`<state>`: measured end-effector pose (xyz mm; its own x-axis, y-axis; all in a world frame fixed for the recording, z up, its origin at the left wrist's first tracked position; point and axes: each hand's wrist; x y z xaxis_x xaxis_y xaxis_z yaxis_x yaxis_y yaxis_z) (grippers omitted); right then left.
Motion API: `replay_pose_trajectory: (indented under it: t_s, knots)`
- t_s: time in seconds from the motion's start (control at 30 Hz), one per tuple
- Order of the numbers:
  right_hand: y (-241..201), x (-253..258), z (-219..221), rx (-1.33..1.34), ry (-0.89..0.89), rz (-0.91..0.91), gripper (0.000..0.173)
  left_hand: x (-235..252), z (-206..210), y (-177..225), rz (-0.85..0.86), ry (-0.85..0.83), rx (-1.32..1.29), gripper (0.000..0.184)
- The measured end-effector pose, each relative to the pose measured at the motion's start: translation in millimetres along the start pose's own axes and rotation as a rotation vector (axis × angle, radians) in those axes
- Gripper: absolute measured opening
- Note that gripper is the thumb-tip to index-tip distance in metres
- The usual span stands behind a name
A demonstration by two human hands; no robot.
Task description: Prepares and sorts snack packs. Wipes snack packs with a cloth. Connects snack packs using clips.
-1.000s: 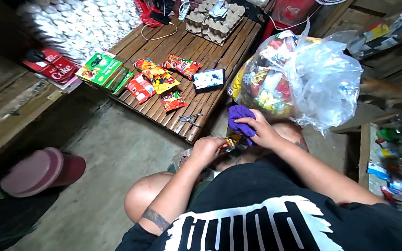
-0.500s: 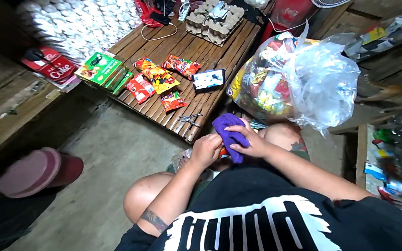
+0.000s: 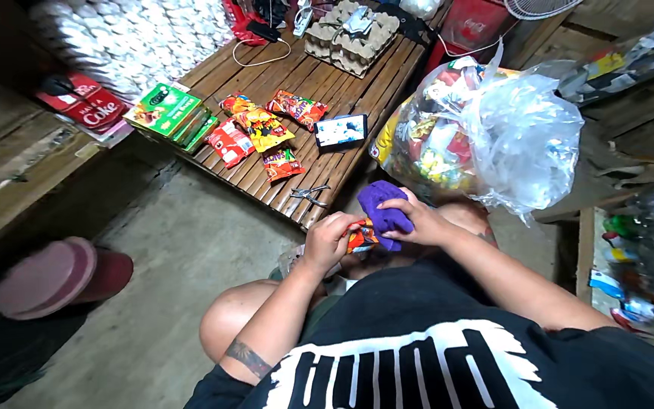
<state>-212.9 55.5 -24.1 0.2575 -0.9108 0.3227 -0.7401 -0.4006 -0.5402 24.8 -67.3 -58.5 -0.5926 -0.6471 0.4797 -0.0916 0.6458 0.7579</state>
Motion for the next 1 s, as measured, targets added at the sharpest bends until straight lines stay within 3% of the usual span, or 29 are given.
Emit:
replay_pose_trajectory:
  t_s: [0.1, 0.23, 0.4, 0.57, 1.0]
  knots:
    - [5, -2, -16, 0.098, -0.079, 0.163, 0.067, 1, 0, -1, 0.018, 0.002, -0.029, 0.031]
    - [3, -4, -27, 0.181, -0.039, 0.164, 0.058, 1, 1, -3, -0.044, 0.004, -0.104, 0.034]
    - [-1, -1, -39, 0.160, 0.009, 0.186, 0.053, 10, 0, -10, -0.271, -0.033, -0.140, 0.035]
    - [4, -3, -46, 0.081, 0.111, 0.217, 0.060, 14, -1, -13, -0.527, -0.115, -0.051, 0.039]
    - [1, -4, -37, 0.026, 0.112, 0.244, 0.060, 14, 2, -9, -0.526, -0.088, 0.134, 0.036]
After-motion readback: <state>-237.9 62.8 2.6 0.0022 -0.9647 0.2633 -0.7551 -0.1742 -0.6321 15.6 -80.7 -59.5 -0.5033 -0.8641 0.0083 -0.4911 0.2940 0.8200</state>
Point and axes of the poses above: each hand's wrist, its own x-axis towards the middle knuckle, its own z-axis out of the palm, y = z × x, and after that the axes turned 14 degrees about -z, right-handed
